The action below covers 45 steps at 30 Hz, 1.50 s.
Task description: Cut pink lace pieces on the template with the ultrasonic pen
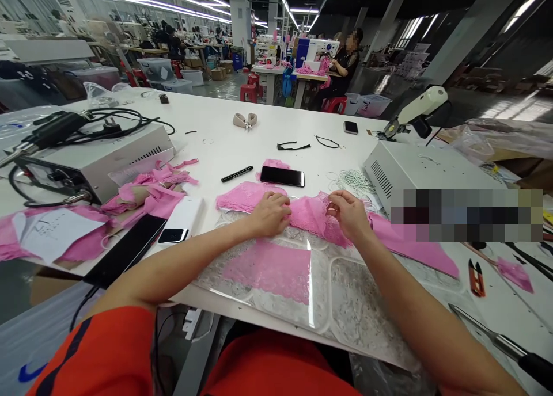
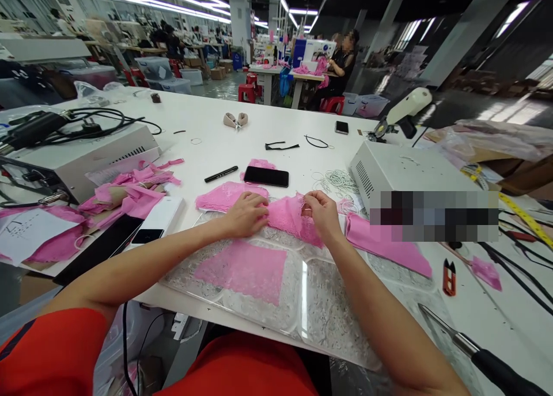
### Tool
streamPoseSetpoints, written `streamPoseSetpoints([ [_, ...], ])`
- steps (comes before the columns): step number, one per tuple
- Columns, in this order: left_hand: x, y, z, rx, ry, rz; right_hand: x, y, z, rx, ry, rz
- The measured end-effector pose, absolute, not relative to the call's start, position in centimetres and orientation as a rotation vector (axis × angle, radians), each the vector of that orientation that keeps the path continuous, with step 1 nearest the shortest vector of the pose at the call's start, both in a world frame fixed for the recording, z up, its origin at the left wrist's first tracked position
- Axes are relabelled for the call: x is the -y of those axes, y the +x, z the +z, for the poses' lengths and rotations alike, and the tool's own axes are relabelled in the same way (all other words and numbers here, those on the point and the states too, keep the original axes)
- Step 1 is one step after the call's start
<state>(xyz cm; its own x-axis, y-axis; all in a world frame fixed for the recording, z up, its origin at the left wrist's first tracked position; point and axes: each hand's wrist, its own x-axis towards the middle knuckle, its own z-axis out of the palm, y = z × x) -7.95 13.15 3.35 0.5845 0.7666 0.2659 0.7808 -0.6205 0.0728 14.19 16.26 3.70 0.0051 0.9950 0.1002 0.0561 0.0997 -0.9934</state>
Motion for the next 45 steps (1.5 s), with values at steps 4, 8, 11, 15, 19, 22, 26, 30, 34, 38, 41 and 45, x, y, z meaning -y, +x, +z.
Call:
streamPoseSetpoints([
  [4, -11.8, -3.4, 3.9, 1.498, -2.704, -0.438, -15.3, 15.0, 4.4, 1.24, -1.159, 1.05],
  [8, -12.0, 1.5, 3.5, 1.659, -2.634, -0.425, -13.7, 15.9, 5.4, 1.192, -1.144, 0.972],
  [11, -12.5, 3.7, 3.4, 1.651, -2.645, -0.428, -11.7, 18.3, 6.3, 1.142, -1.154, 0.878],
  [15, -11.7, 4.6, 3.7, 1.431, -2.743, -0.424, -7.4, 23.0, 6.3, 1.037, -1.249, 0.666],
  [19, -8.8, 4.5, 3.4, 1.052, -2.888, -0.385, -1.7, 26.9, 4.2, 0.946, -1.478, 0.603],
  [22, -6.3, 4.2, 2.5, 0.742, -2.956, -0.336, 2.0, 28.7, 2.2, 1.05, -1.702, 0.583],
  [26, -4.3, 3.6, 2.2, 0.426, -2.992, -0.258, 4.9, 30.5, 0.8, 1.272, -1.944, 0.387],
  [30, -4.8, 3.5, 3.8, 0.466, -3.208, -0.133, 5.8, 31.3, 0.9, 1.394, -2.024, 0.351],
  [34, -8.4, 5.9, 5.8, 0.822, -3.239, -0.13, 3.4, 30.9, 1.7, 1.432, -1.876, 0.373],
  [38, -13.6, 10.1, 7.0, 1.056, -3.144, -0.131, -2.5, 30.9, 2.3, 1.498, -1.765, 0.314],
  [41, -16.6, 12.7, 6.9, 1.124, -3.12, -0.075, -6.5, 31.6, 2.1, 1.523, -1.755, 0.295],
  [45, -18.4, 14.3, 6.1, 1.133, -3.144, 0.054, -8.6, 32.6, 1.4, 1.559, -1.77, 0.304],
])
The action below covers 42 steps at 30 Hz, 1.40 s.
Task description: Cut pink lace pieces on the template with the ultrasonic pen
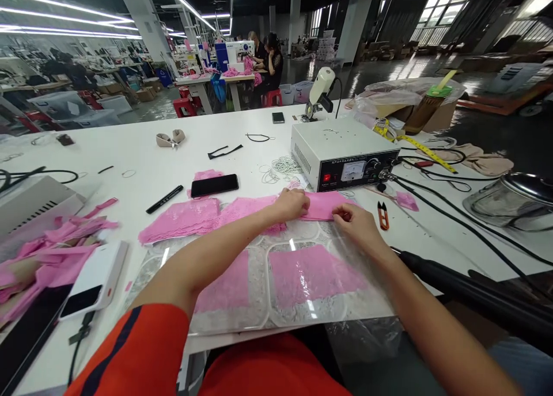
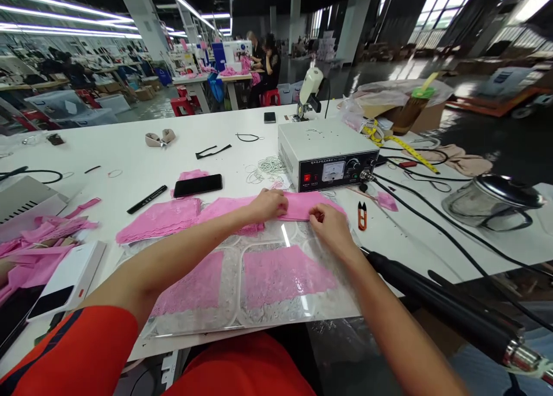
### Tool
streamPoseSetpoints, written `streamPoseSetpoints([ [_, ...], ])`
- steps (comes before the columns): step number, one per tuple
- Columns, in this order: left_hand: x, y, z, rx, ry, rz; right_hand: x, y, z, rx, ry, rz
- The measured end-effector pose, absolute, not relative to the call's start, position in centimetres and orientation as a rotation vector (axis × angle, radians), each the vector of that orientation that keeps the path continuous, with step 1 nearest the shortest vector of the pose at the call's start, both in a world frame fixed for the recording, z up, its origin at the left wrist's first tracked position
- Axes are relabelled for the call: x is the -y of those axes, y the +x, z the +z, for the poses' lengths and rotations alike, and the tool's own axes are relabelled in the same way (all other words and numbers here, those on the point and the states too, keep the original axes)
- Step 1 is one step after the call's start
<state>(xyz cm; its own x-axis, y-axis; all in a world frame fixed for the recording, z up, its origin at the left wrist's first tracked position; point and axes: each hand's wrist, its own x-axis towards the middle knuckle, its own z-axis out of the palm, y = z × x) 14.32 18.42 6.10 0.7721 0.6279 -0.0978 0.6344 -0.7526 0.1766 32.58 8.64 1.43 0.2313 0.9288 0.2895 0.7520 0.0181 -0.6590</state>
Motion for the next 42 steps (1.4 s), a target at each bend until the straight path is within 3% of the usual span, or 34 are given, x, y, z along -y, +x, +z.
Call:
streamPoseSetpoints([
  [23, -21.2, 14.3, 5.0, -0.93, 2.601, -0.113, -11.2, 32.1, -0.3, 1.784, -1.647, 0.183],
  [34, -18.3, 14.5, 5.5, -0.91, 2.81, 0.272, -11.1, 32.1, 0.4, 1.741, -1.572, 0.02],
  [42, -16.3, 13.8, 7.8, -0.846, 2.925, 0.36, -9.4, 33.0, 0.8, 1.811, -1.566, -0.104],
])
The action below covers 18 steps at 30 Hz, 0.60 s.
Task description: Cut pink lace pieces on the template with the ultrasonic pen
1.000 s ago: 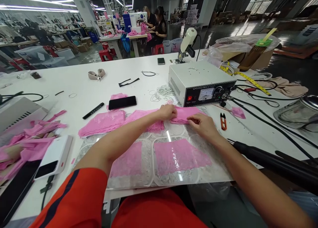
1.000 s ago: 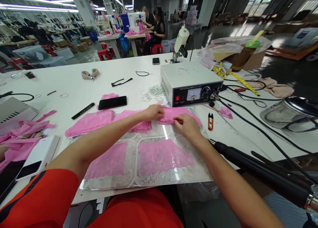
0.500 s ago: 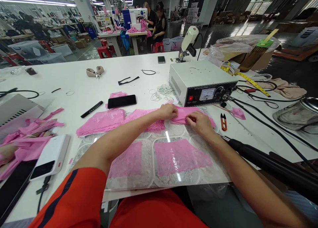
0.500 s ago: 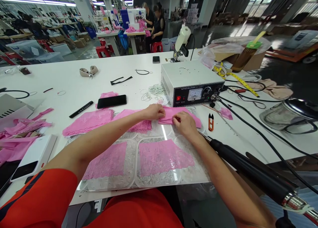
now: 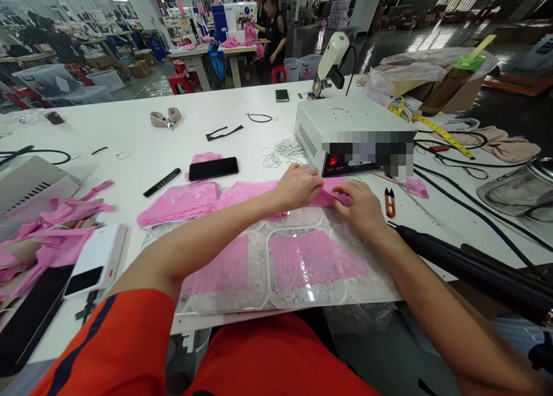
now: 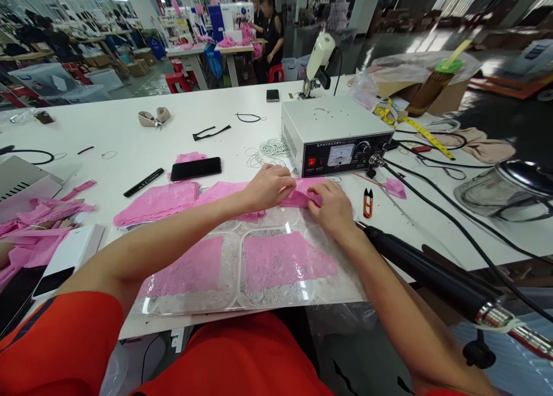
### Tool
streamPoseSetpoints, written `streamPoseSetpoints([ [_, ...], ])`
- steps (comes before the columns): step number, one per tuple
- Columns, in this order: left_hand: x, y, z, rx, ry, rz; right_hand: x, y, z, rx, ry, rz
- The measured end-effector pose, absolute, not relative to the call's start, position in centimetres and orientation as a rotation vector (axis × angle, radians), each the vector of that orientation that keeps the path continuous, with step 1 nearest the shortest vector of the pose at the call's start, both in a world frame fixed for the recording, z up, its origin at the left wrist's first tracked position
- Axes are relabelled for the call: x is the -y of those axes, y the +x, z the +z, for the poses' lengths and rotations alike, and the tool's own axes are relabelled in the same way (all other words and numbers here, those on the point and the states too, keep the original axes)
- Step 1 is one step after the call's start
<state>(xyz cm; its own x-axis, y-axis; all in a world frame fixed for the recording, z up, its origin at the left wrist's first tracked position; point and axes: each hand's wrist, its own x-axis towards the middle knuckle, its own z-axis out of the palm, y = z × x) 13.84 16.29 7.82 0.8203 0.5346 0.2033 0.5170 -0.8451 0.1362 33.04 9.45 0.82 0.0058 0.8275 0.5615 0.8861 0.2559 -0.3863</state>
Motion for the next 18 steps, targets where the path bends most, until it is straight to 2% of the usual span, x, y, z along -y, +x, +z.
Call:
streamPoseSetpoints([
  [9, -8.8, 5.6, 7.4, -0.46, 2.978, 0.191, -0.1, 32.5, 0.3, 2.073, -1.447, -0.231],
  [18, -5.4, 4.7, 5.3, -0.316, 3.008, 0.071, 3.6, 32.0, -0.7, 2.125, -1.359, -0.354],
])
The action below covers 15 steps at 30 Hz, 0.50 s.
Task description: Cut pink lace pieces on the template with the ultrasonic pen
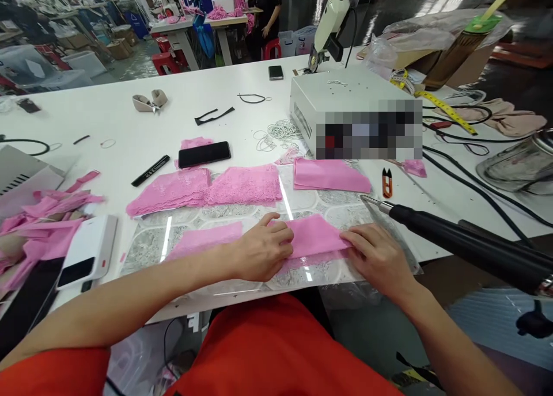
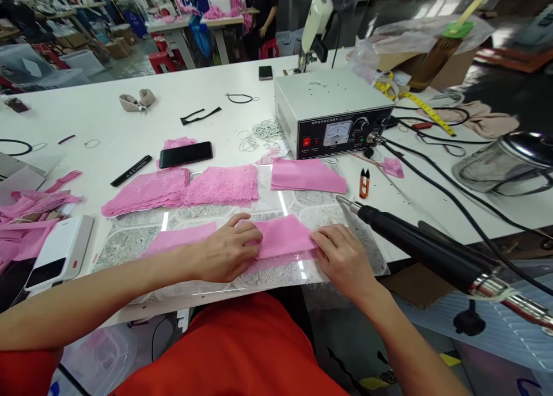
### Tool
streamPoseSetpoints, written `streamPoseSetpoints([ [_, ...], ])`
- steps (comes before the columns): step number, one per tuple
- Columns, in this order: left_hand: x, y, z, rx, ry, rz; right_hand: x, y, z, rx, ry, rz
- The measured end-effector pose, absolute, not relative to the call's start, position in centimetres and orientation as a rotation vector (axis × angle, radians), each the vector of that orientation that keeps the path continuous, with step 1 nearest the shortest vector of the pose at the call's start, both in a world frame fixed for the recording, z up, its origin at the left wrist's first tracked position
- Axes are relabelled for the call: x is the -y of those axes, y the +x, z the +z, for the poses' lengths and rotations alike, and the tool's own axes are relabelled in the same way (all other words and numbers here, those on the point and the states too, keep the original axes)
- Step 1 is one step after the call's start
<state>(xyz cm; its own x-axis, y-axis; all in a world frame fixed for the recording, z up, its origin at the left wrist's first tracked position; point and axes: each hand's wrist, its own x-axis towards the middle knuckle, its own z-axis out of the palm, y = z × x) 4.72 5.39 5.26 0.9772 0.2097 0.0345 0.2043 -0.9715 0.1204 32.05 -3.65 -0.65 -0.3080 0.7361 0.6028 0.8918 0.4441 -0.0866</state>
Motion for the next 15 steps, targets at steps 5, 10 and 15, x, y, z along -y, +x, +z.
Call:
streamPoseSetpoints([
  [5, -5.5, 5.2, 5.2, -0.253, 3.041, 0.056, 3.9, 32.3, -0.9, 2.074, -1.386, -0.279],
  [10, -6.6, 8.7, 5.3, -0.347, 2.953, 0.044, 4.0, 32.3, -1.0, 2.009, -1.412, -0.171],
  [15, -7.2, 13.8, 4.8, -0.5, 2.669, 0.054, 3.9, 32.4, -1.1, 1.913, -1.445, -0.108],
])
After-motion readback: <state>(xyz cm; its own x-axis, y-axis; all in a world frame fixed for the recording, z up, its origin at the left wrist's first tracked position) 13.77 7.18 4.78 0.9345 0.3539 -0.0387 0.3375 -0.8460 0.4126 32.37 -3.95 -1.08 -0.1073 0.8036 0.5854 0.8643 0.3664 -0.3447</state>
